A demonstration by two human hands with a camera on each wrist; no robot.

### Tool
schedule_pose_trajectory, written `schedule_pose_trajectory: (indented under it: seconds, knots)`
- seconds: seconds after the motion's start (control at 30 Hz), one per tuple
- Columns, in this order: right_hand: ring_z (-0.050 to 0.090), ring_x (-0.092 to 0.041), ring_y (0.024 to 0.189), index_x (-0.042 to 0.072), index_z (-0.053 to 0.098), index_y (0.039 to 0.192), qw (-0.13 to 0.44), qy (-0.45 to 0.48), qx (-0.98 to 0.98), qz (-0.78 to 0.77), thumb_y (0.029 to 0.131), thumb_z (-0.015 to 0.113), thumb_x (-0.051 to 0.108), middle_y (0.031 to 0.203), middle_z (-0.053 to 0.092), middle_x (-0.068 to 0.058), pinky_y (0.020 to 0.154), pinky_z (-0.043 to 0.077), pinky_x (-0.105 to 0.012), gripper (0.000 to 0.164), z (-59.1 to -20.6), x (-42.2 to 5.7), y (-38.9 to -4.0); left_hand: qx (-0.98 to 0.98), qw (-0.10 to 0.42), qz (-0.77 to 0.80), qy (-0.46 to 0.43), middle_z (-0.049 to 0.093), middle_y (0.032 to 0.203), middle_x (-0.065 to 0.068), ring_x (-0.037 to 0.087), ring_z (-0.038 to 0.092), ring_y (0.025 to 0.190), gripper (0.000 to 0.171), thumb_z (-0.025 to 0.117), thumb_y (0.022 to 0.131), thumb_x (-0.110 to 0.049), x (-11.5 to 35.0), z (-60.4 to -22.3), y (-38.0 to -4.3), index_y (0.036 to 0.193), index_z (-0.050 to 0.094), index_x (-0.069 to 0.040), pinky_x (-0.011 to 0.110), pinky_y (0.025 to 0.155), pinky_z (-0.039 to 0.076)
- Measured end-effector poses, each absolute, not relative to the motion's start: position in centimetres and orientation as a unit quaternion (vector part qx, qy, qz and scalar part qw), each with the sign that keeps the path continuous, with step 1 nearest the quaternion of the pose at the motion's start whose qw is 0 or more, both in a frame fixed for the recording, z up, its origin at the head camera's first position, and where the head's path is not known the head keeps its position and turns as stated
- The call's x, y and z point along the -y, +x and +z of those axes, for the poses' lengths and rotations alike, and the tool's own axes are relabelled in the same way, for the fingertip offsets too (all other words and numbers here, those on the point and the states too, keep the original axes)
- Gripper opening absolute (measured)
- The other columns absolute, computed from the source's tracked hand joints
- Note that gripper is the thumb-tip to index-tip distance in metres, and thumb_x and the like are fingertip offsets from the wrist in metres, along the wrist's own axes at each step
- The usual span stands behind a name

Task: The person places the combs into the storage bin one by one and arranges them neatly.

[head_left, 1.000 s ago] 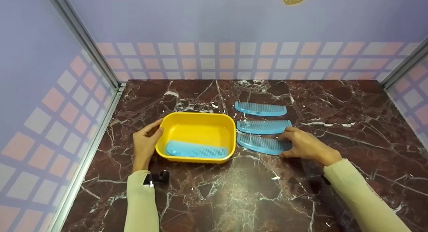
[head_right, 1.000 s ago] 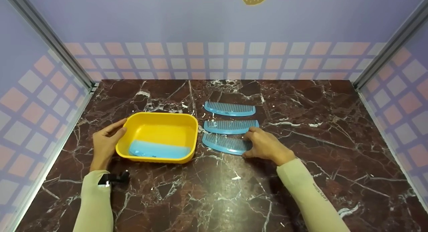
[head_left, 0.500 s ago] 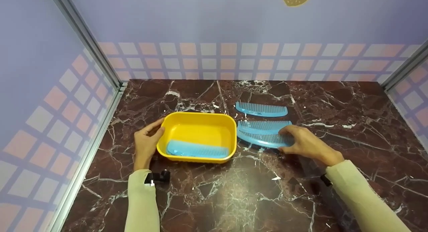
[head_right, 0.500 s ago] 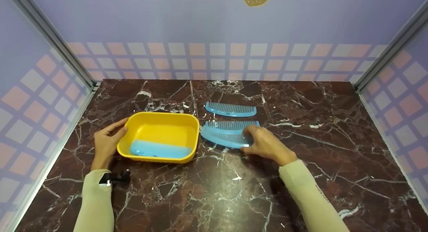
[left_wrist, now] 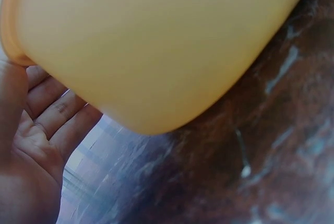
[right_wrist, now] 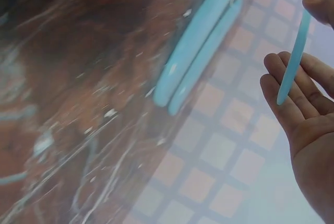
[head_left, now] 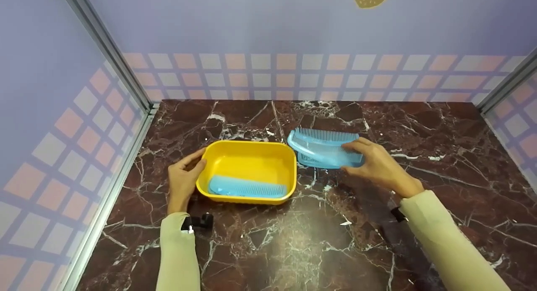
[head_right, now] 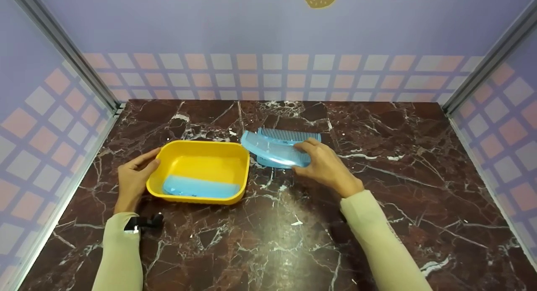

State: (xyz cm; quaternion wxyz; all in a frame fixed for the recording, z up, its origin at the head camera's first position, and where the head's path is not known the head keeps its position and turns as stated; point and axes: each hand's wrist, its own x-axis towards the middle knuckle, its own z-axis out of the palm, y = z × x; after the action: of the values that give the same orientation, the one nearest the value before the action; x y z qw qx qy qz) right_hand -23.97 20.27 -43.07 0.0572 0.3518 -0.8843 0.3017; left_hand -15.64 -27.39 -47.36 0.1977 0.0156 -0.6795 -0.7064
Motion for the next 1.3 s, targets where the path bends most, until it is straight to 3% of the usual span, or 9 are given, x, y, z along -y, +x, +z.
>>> schedule_pose_trajectory:
  seconds: [0.4, 0.83, 1.1, 1.3]
  knots:
    - [0.061, -0.029, 0.103, 0.001, 0.064, 0.124, 0.056, 0.398, 0.868, 0.292, 0.075, 0.085, 0.025, 0.116, 0.064, -0.012, 0.094, 0.051, -0.045, 0.059, -41.6, -15.1, -24.2, 0.678, 0.19, -0.71, 0.025, 0.062, 0.118, 0.029, 0.047, 0.057, 0.11, 0.032, 0.067, 0.086, 0.008, 27.4, -47.3, -15.6, 0.117, 0.063, 0.013, 0.026, 0.083, 0.055]
    - [0.063, -0.025, 0.093, 0.001, 0.064, 0.123, 0.023, 0.432, 0.851, 0.298, 0.076, 0.083, 0.023, 0.112, 0.065, -0.011, 0.081, 0.057, -0.035, 0.056, -41.0, -9.6, -24.0, 0.679, 0.199, -0.706, 0.029, 0.059, 0.118, 0.033, 0.045, 0.058, 0.109, 0.033, 0.067, 0.085, 0.01, 27.3, -47.4, -15.7, 0.117, 0.061, 0.017, 0.024, 0.084, 0.055]
    - [0.062, -0.023, 0.095, 0.001, 0.063, 0.125, 0.008, 0.456, 0.85, 0.265, 0.078, 0.081, 0.033, 0.114, 0.064, -0.011, 0.086, 0.054, -0.033, 0.059, -41.2, -6.6, -23.7, 0.677, 0.199, -0.708, 0.024, 0.06, 0.117, 0.032, 0.044, 0.06, 0.107, 0.032, 0.067, 0.086, 0.009, 27.4, -47.4, -15.7, 0.116, 0.062, 0.016, 0.025, 0.083, 0.055]
    - [0.062, -0.025, 0.096, 0.0, 0.064, 0.123, -0.006, 0.464, 0.852, 0.244, 0.077, 0.083, 0.026, 0.114, 0.064, -0.013, 0.088, 0.053, -0.036, 0.057, -41.9, -5.1, -23.5, 0.677, 0.195, -0.71, 0.019, 0.059, 0.119, 0.033, 0.043, 0.06, 0.108, 0.033, 0.066, 0.086, 0.009, 27.4, -47.3, -15.5, 0.118, 0.061, 0.015, 0.025, 0.082, 0.056]
